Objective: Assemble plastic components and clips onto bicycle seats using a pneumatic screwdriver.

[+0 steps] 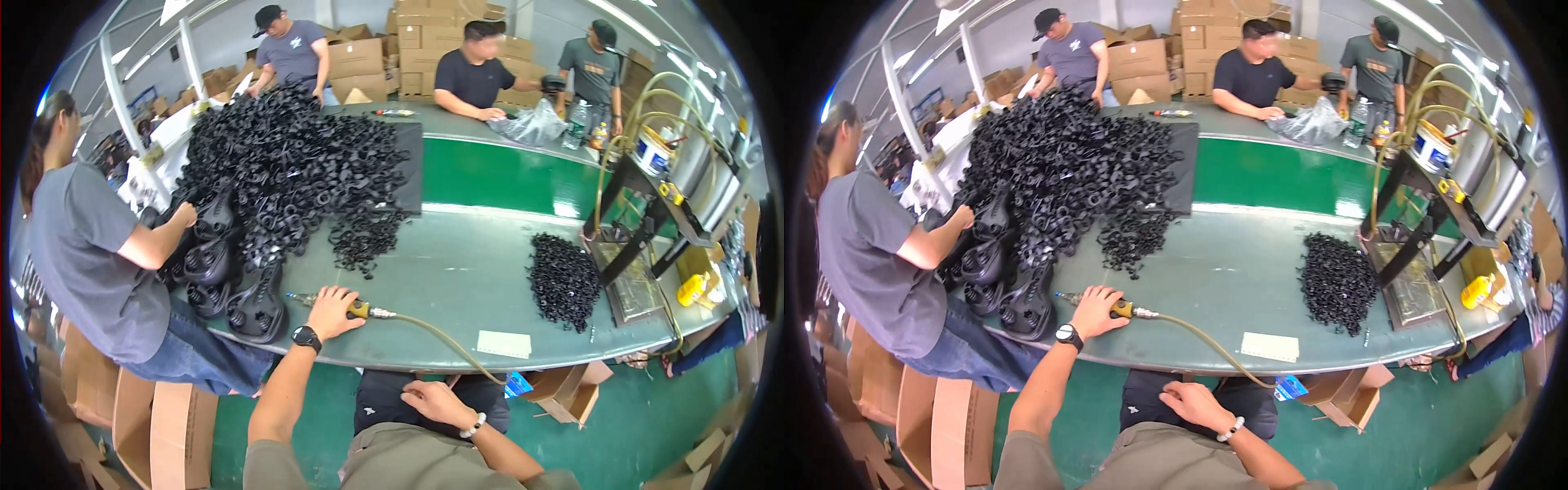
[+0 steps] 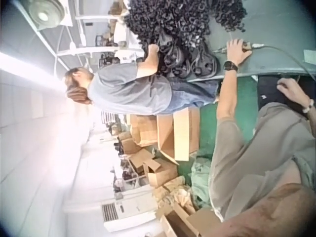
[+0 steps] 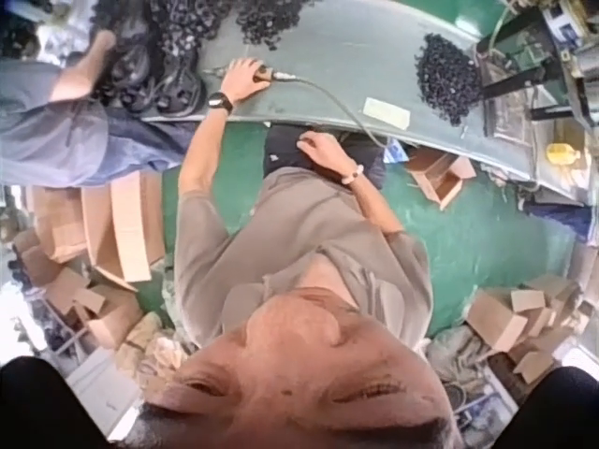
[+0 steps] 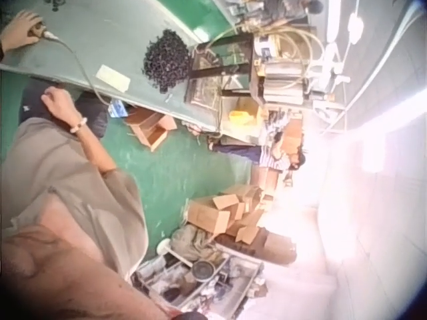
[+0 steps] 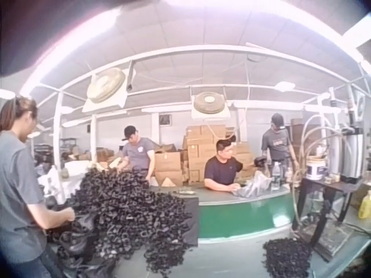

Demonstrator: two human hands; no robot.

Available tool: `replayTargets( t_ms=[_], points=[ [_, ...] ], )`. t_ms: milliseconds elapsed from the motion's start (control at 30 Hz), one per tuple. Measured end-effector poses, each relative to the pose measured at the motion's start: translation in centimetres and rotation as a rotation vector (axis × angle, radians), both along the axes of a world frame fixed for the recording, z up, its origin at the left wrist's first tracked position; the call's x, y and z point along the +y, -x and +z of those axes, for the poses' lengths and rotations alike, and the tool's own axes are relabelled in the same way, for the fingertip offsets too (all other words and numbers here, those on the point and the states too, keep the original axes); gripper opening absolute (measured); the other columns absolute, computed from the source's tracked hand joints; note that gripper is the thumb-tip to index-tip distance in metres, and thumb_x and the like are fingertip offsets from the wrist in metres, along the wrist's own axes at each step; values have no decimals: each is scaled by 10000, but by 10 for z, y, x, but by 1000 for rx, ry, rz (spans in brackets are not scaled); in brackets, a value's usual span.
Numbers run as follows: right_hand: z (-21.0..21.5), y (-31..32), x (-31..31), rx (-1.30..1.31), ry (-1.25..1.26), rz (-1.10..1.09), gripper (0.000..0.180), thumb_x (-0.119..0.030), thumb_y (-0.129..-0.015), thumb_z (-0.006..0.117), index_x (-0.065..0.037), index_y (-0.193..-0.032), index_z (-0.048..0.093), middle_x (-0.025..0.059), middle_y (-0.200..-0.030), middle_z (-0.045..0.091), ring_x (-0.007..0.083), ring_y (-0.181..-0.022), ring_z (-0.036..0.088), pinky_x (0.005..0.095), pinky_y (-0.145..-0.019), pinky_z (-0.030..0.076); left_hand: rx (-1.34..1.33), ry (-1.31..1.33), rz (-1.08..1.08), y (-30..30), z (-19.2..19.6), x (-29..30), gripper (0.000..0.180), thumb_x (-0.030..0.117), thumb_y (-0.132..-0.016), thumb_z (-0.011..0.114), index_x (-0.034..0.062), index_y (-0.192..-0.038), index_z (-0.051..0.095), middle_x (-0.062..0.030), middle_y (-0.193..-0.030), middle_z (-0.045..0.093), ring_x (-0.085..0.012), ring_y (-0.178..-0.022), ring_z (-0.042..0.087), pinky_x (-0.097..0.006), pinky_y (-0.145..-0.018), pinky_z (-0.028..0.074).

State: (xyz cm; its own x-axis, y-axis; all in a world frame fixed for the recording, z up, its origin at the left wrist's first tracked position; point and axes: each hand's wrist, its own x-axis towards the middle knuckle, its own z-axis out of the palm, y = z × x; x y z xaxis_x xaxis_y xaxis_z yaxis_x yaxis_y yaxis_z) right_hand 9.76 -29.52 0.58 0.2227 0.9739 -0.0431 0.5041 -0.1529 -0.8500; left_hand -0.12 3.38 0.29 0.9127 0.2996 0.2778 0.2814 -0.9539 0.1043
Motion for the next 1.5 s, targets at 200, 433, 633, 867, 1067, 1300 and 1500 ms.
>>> replayTargets(
  t_ms=[200, 433, 633, 867, 1067, 1300, 1500],
  points=[
    [3, 7, 36, 197, -125, -12, 287, -263, -942, 621, 13, -1000, 677, 169, -823, 697, 307, -744, 681, 383, -704, 525, -10, 23, -48, -6, -4, 0, 500, 439, -738, 745, 59, -1047, 646, -120, -993, 594, -318, -958, 575, -431, -922, 450],
    [3, 2, 54, 250, -90, -126, 324, -259, -940, 630, 16, -1110, 638, 179, -898, 710, 323, -862, 701, 398, -773, 534, -326, 126, -63, -19, 13, -45, 514, 327, -695, 812, 30, -1062, 609, -145, -1047, 604, -351, -986, 569, -450, -867, 471],
    [17, -31, 75, 533, -475, -293, 646, -229, -865, 720, -30, -1408, 432, 171, -1384, 534, 257, -1315, 492, 370, -1097, 378, -513, 338, -252, -54, 77, -138, 581, 337, -673, 838, 29, -1100, 592, -169, -1026, 625, -360, -890, 614, -445, -750, 528],
    [6, -57, 30, 650, -674, -413, 734, -218, -845, 748, -22, -1447, 377, 119, -1439, 446, 226, -1352, 412, 382, -1142, 320, -685, 576, -364, -93, 98, -204, 640, 396, -701, 837, 31, -1161, 584, -145, -1087, 627, -354, -982, 616, -460, -853, 503],
    [34, -119, 9, 254, -791, -656, 543, 70, -773, 704, -45, -1265, 505, 53, -944, 607, 108, -784, 590, 252, -695, 499, -546, 642, -88, -95, 31, -158, 405, 241, -804, 773, 6, -1096, 620, -145, -1019, 647, -330, -929, 625, -416, -832, 504],
    [-12, -149, 21, 327, -603, -698, 465, -15, -751, 775, -23, -1171, 573, 52, -837, 631, 123, -723, 627, 272, -665, 519, -422, 682, 243, -96, -36, -144, 117, 133, -846, 718, 23, -842, 676, -96, -760, 642, -239, -662, 596, -367, -634, 486],
    [2, -156, 28, 359, -551, -613, 502, -47, -686, 844, -47, -1133, 617, 52, -833, 645, 136, -740, 624, 264, -658, 504, -410, 626, 210, -99, -28, -139, 103, 125, -840, 719, 44, -814, 661, -85, -755, 642, -254, -669, 594, -375, -624, 477]
  ],
)
